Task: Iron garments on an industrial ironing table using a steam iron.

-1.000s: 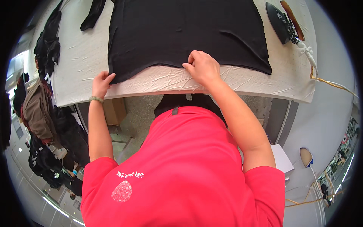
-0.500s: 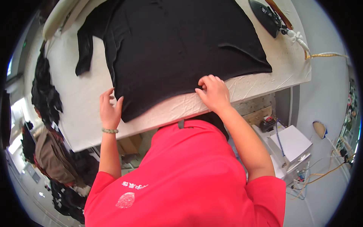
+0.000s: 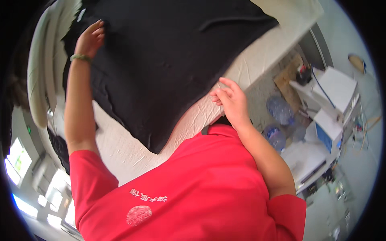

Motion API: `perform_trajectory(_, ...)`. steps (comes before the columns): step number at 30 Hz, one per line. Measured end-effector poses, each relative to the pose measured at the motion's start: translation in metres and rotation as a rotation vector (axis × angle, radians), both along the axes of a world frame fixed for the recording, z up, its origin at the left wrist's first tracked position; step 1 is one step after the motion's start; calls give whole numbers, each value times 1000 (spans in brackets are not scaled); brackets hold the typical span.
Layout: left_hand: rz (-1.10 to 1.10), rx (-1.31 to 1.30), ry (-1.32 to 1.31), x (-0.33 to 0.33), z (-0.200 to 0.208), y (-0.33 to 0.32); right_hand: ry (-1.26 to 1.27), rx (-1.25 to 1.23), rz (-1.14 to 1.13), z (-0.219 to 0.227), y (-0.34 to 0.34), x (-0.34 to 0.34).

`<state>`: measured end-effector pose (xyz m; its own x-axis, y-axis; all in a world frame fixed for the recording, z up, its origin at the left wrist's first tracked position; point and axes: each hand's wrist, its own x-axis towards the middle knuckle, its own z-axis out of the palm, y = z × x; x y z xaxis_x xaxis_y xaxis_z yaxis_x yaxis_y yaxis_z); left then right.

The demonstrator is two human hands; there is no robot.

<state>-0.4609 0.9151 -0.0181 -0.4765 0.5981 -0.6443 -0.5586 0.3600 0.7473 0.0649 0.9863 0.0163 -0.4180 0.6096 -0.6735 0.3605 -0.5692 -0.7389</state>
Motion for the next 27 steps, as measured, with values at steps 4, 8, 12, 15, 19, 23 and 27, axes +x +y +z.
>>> perform_trajectory(4, -345, -187, 151, 11, 14, 13, 22, -116, -34, -3, 1, -2)
perform_trajectory(8, -451, -112, 125, -1, 6, 8, 49, -124, -33, -2, -1, -4)
perform_trajectory(12, -605, -122, 183, -3, 7, 6, 37, -264, -45, 4, -5, -12)
perform_trajectory(15, -664, -187, 283, -1, 10, 7, 6, -286, -83, 1, -13, -17)
perform_trajectory(19, -754, -251, 427, 0, 14, 11, -48, -312, -61, -6, -11, -22)
perform_trajectory(23, -812, -280, 556, 0, 14, 15, -53, -301, -92, -1, -12, -26)
perform_trajectory(27, -824, -365, 665, 0, 19, 15, -10, -299, -76, -4, -12, -21)
